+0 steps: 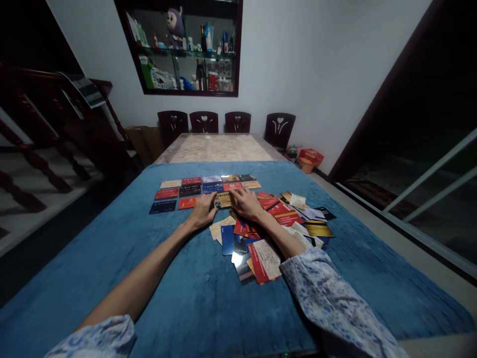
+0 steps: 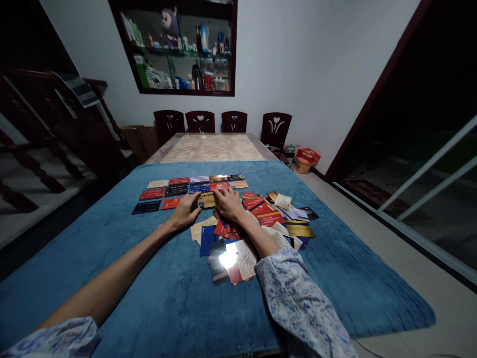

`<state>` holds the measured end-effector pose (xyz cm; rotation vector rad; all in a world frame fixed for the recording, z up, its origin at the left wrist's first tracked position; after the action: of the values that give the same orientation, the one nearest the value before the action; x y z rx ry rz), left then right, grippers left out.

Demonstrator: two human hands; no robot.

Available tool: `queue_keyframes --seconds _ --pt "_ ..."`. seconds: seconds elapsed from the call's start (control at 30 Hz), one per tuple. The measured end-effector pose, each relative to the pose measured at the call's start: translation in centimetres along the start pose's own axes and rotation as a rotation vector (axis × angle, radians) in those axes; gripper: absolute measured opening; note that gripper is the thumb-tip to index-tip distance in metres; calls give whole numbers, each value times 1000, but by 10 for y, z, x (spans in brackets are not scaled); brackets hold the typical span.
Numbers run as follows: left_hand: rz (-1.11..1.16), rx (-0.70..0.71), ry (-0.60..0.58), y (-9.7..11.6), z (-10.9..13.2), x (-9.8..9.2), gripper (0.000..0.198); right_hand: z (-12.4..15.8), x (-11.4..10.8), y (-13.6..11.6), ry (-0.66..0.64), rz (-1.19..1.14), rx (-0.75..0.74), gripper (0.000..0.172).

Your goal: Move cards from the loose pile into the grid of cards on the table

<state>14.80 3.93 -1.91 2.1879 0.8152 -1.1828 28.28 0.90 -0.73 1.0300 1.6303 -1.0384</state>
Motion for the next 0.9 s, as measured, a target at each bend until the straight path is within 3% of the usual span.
queue_keyframes --seconds 0.3,0.77,0.9 --pt "-27 -7 -28 2 -1 -1 52 1 -10 -3 -55 21 -23 56" --pt "-162 15 -107 36 -22 -17 44 1 -35 9 -102 110 -46 48" --pt "-203 13 -147 47 -32 -14 41 4 -44 17 -87 118 -53 42"
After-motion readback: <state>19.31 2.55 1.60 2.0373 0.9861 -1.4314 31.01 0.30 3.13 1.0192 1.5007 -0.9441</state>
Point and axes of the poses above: each hand's wrist, its own z-axis away from the middle knuckle, its own x-axis out of the palm, y = z × x, the point moved 10 cm from there along -z, towards the middle knuckle, and after that the axes turned 10 degrees about -z, right-handed, at the moved point
